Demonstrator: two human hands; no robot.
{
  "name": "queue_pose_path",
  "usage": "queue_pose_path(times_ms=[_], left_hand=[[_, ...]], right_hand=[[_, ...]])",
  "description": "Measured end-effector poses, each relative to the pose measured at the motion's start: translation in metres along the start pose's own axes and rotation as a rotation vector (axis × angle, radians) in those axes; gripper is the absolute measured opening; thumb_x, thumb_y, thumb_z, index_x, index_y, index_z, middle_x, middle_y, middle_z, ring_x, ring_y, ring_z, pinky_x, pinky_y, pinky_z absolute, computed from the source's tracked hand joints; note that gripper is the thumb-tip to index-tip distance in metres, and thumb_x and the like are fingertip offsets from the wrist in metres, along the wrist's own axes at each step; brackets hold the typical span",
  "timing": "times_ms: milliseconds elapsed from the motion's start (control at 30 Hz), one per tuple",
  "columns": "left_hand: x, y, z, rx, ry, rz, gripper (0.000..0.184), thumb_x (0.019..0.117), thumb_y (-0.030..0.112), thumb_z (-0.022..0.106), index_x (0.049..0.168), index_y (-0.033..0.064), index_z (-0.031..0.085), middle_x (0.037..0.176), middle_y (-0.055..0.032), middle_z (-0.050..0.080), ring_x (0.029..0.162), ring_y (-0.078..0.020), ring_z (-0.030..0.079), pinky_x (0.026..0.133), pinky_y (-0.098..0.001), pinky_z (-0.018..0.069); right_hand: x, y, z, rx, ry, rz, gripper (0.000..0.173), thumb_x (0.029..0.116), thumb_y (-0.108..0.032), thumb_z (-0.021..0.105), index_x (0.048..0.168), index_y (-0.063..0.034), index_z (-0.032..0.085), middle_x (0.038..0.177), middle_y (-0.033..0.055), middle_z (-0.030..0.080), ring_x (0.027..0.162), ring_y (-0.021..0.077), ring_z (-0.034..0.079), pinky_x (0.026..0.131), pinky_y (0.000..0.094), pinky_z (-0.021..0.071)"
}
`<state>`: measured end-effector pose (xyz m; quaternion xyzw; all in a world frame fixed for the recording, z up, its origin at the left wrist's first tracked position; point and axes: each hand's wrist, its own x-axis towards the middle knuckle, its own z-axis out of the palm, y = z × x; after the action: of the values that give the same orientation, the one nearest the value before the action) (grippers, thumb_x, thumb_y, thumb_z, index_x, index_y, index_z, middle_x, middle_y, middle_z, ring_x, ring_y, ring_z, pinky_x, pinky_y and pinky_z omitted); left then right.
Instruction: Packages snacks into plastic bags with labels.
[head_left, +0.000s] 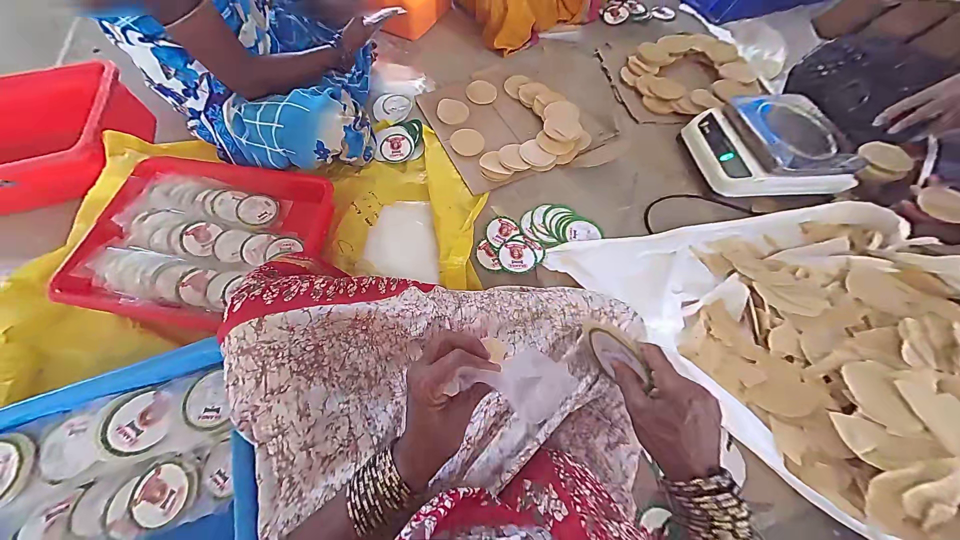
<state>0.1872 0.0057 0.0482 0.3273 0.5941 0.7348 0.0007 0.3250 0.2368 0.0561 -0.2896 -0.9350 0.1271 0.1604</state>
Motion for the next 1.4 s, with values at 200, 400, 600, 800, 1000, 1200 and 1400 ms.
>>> queue_pose_path(times_ms=[200, 400, 600, 800, 1000, 1200, 1400], left_hand=[[0.004, 0.024, -0.003, 0.134, -0.114, 0.182, 0.014, 0.1031, 0.018, 0.059, 0.102, 0.0092, 0.069, 0.099, -0.0006, 0.062, 0.097, -0.0020, 0.061, 0.086, -0.0132, 0.0515], [0.004, 0.029, -0.006, 0.176, -0.163, 0.238, 0.008, 0.1000, 0.014, 0.064, 0.102, 0.0072, 0.069, 0.099, -0.0026, 0.063, 0.097, -0.0049, 0.061, 0.086, -0.0140, 0.0518], [-0.001, 0.027, -0.002, 0.177, -0.226, 0.247, 0.008, 0.0982, 0.012, 0.067, 0.104, 0.0062, 0.070, 0.100, -0.0040, 0.064, 0.098, -0.0057, 0.061, 0.087, -0.0139, 0.0507], [-0.004, 0.035, -0.002, 0.062, -0.277, 0.198, 0.016, 0.1018, 0.015, 0.061, 0.102, 0.0003, 0.068, 0.100, -0.0086, 0.067, 0.100, -0.0069, 0.063, 0.090, -0.0157, 0.0510], [-0.017, 0.044, 0.000, -0.478, -0.320, -0.351, 0.020, 0.0971, 0.006, 0.066, 0.117, 0.0057, 0.071, 0.110, 0.0044, 0.075, 0.105, -0.0003, 0.068, 0.096, -0.0233, 0.0558], [-0.016, 0.044, -0.008, -0.624, -0.246, -0.650, 0.017, 0.0959, -0.001, 0.063, 0.110, 0.0045, 0.071, 0.102, 0.0009, 0.076, 0.097, -0.0071, 0.071, 0.091, -0.0289, 0.0586], [-0.009, 0.040, -0.008, -0.692, -0.378, -0.668, 0.049, 0.0939, -0.008, 0.059, 0.141, -0.0024, 0.045, 0.123, -0.0031, 0.068, 0.109, -0.0094, 0.067, 0.099, -0.0316, 0.0560]], right_hand=[[0.003, 0.014, 0.002, 0.203, 0.035, 0.017, 0.037, 0.0816, -0.031, 0.068, 0.098, 0.0021, 0.070, 0.071, 0.0166, 0.067, 0.060, 0.0284, 0.065, 0.054, 0.0505, 0.0470], [0.014, -0.033, -0.077, 0.939, 0.130, -0.151, 0.041, 0.0818, -0.015, 0.084, 0.117, -0.0289, 0.067, 0.111, -0.0192, 0.073, 0.103, -0.0001, 0.070, 0.091, 0.0228, 0.0598], [0.026, -0.081, -0.117, 1.078, -0.234, -0.625, 0.013, 0.1010, -0.027, 0.063, 0.110, -0.0193, 0.069, 0.107, -0.0082, 0.076, 0.117, 0.0099, 0.065, 0.115, 0.0348, 0.0426], [0.026, -0.095, -0.089, 0.930, -0.266, -0.627, 0.014, 0.0939, -0.024, 0.075, 0.104, -0.0193, 0.066, 0.102, -0.0106, 0.074, 0.120, 0.0070, 0.063, 0.123, 0.0397, 0.0347], [0.019, -0.093, -0.058, 1.101, -0.433, -0.288, 0.042, 0.0852, -0.020, 0.080, 0.124, -0.0169, 0.064, 0.114, -0.0082, 0.073, 0.104, 0.0032, 0.070, 0.090, 0.0215, 0.0603], [0.016, -0.067, -0.044, 0.806, -0.671, -0.453, 0.053, 0.1037, -0.049, 0.054, 0.145, -0.0158, 0.053, 0.130, -0.0049, 0.067, 0.119, -0.0005, 0.061, 0.103, 0.0261, 0.0530], [0.024, -0.056, -0.046, 0.803, -0.676, -0.457, 0.091, 0.0949, -0.068, 0.056, 0.160, -0.0093, 0.033, 0.159, 0.0099, 0.046, 0.144, 0.0200, 0.046, 0.117, 0.0414, 0.0434]])
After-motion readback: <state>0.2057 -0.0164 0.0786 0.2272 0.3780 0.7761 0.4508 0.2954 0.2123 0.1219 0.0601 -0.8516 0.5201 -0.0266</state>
